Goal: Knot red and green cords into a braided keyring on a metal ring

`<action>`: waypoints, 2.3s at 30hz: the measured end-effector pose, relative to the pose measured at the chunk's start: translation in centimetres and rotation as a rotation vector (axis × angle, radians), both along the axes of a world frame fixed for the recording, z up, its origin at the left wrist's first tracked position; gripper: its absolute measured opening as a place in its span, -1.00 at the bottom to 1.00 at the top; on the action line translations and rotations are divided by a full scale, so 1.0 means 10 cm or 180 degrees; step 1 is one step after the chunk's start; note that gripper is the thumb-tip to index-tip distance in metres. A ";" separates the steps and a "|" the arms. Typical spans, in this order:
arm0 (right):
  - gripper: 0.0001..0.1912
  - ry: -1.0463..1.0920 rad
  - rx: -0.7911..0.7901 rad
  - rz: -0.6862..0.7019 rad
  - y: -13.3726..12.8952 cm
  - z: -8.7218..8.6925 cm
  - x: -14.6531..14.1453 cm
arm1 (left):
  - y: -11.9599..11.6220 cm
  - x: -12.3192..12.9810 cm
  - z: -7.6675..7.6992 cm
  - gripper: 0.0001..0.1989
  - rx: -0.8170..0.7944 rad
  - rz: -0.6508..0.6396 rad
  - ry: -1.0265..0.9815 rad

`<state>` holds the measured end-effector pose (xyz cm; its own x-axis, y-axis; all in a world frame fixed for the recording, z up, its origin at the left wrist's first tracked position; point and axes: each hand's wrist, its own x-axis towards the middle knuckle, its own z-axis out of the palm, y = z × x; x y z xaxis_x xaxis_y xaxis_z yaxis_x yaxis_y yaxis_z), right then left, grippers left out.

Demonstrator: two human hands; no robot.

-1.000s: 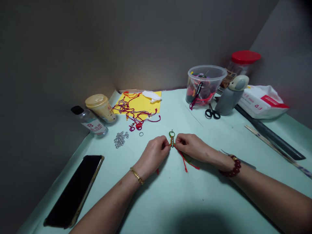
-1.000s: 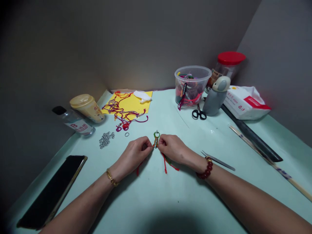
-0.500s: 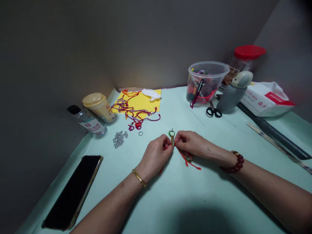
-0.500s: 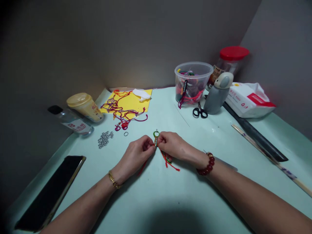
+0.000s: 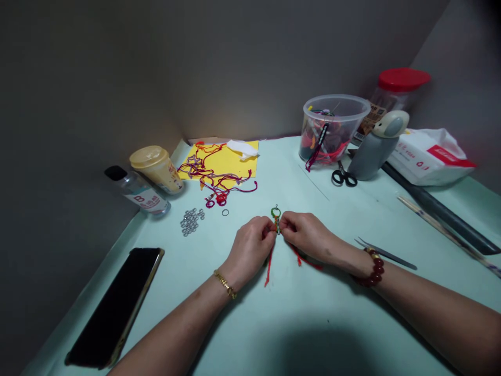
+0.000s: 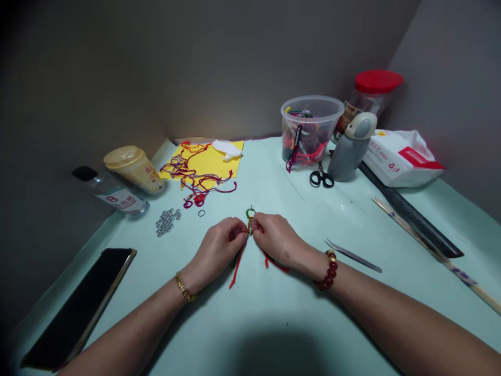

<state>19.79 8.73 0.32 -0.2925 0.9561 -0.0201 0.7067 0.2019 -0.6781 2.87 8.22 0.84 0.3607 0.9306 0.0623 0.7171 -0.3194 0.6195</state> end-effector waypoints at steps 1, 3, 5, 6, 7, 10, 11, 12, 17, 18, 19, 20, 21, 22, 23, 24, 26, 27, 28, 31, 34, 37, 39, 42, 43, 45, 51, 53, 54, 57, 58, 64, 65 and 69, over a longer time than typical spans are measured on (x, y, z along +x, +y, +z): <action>-0.85 0.0011 0.0012 -0.0002 0.00 -0.01 0.00 | 0.00 0.00 0.00 -0.86 0.0056 -0.0006 0.0027; -0.84 0.0048 0.0028 -0.0006 -0.01 -0.03 0.00 | -0.01 0.01 -0.01 -0.85 0.0147 -0.0035 0.0080; -0.83 0.0075 0.0040 -0.0006 -0.01 -0.03 -0.01 | -0.01 0.02 -0.02 -0.84 0.0197 -0.0076 0.0111; -0.83 0.0081 0.0045 0.0007 -0.01 -0.03 -0.02 | -0.01 0.02 -0.02 -0.84 0.0211 -0.0096 0.0122; -0.83 0.0085 0.0048 0.0025 -0.01 -0.02 -0.02 | -0.01 0.02 -0.02 -0.84 0.0221 -0.0111 0.0128; -0.83 0.0093 -0.0011 0.0090 0.00 0.03 0.01 | -0.01 0.00 -0.02 -0.83 0.0212 -0.0135 0.0114; -0.83 0.0108 -0.0084 0.0134 0.01 0.05 0.03 | -0.01 -0.01 -0.01 -0.84 0.0169 -0.0139 0.0095; -0.85 0.0135 -0.0183 0.0181 0.02 0.08 0.06 | -0.01 -0.03 -0.01 -0.84 0.0101 -0.0143 0.0067; -0.91 0.0423 -0.0821 0.0181 0.04 0.22 0.26 | 0.01 -0.11 0.04 -0.86 -0.0267 -0.0184 -0.0057; -0.92 0.0467 -0.0944 0.0159 0.03 0.23 0.29 | 0.01 -0.12 0.06 -0.86 -0.0307 -0.0194 -0.0070; -0.93 0.0498 -0.1042 0.0153 0.02 0.25 0.31 | 0.02 -0.14 0.07 -0.85 -0.0345 -0.0202 -0.0080; -0.93 0.0515 -0.1102 0.0152 0.00 0.26 0.33 | 0.03 -0.15 0.09 -0.85 -0.0387 -0.0207 -0.0082; -0.93 0.0512 -0.1112 0.0150 -0.02 0.26 0.33 | 0.04 -0.17 0.11 -0.84 -0.0443 -0.0210 -0.0077; -0.92 0.0485 -0.1078 0.0154 -0.04 0.26 0.34 | 0.04 -0.18 0.13 -0.83 -0.0528 -0.0222 -0.0065; -0.91 0.0433 -0.1008 0.0158 -0.07 0.25 0.34 | 0.05 -0.20 0.14 -0.83 -0.0644 -0.0251 -0.0053; -0.90 0.0364 -0.0919 0.0162 -0.09 0.25 0.34 | 0.06 -0.22 0.16 -0.82 -0.0789 -0.0300 -0.0047; -0.88 0.0205 -0.0753 0.0180 -0.13 0.25 0.34 | 0.07 -0.26 0.19 -0.80 -0.1135 -0.0450 -0.0062; -0.86 0.0120 -0.0687 0.0203 -0.15 0.25 0.33 | 0.08 -0.27 0.20 -0.78 -0.1299 -0.0546 -0.0074; -0.84 0.0030 -0.0636 0.0232 -0.16 0.25 0.33 | 0.08 -0.28 0.21 -0.76 -0.1435 -0.0637 -0.0080; -0.77 -0.0195 -0.0516 0.0334 -0.19 0.27 0.34 | 0.05 -0.28 0.25 -0.77 -0.1565 -0.0782 -0.0073; -0.75 -0.0246 -0.0465 0.0364 -0.20 0.29 0.34 | 0.01 -0.27 0.30 -0.84 -0.1396 -0.0834 0.0058; -0.72 -0.0257 -0.0431 0.0357 -0.20 0.30 0.36 | -0.02 -0.28 0.35 -0.89 -0.1168 -0.0860 0.0302; -0.70 -0.0303 -0.0372 0.0332 -0.18 0.29 0.38 | -0.03 -0.30 0.36 -0.89 -0.1054 -0.0860 0.0439; -0.69 -0.0478 -0.0285 0.0235 -0.15 0.29 0.42 | -0.03 -0.32 0.36 -0.85 -0.1008 -0.0860 0.0588; -0.68 -0.0573 -0.0253 0.0190 -0.14 0.28 0.44 | -0.03 -0.33 0.36 -0.84 -0.1026 -0.0859 0.0612; -0.67 -0.0822 -0.0188 0.0093 -0.13 0.29 0.46 | -0.03 -0.35 0.36 -0.83 -0.1099 -0.0871 0.0618; -0.72 -0.1554 0.0208 -0.0088 -0.21 0.28 0.36 | 0.03 -0.40 0.39 -0.83 -0.0997 -0.0818 0.0645; -0.75 -0.1482 0.0256 0.0024 -0.28 0.27 0.27 | 0.04 -0.40 0.40 -0.85 -0.0977 -0.0781 0.0673; -0.76 -0.1412 0.0209 0.0097 -0.31 0.26 0.23 | 0.04 -0.39 0.41 -0.85 -0.0967 -0.0753 0.0703; -0.80 -0.1317 -0.0036 0.0198 -0.40 0.24 0.14 | 0.03 -0.39 0.42 -0.85 -0.0889 -0.0663 0.0832; -0.80 -0.1323 -0.0095 0.0207 -0.42 0.24 0.13 | 0.03 -0.40 0.41 -0.85 -0.0838 -0.0645 0.0894; -0.84 -0.1195 -0.0235 0.0335 -0.44 0.23 0.14 | 0.03 -0.46 0.40 -0.91 -0.0433 -0.0580 0.1258; -0.83 -0.1149 -0.0241 0.0346 -0.44 0.22 0.15 | 0.02 -0.47 0.41 -0.91 -0.0439 -0.0558 0.1313; -0.80 -0.0889 -0.0377 0.0351 -0.41 0.21 0.18 | 0.01 -0.50 0.51 -0.92 -0.0620 -0.0521 0.1571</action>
<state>21.63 4.60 2.39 -0.3616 0.9052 -0.2235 0.8470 0.2188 -0.4845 -2.08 8.35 5.97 0.4444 0.8374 -0.3184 0.8878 -0.3642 0.2814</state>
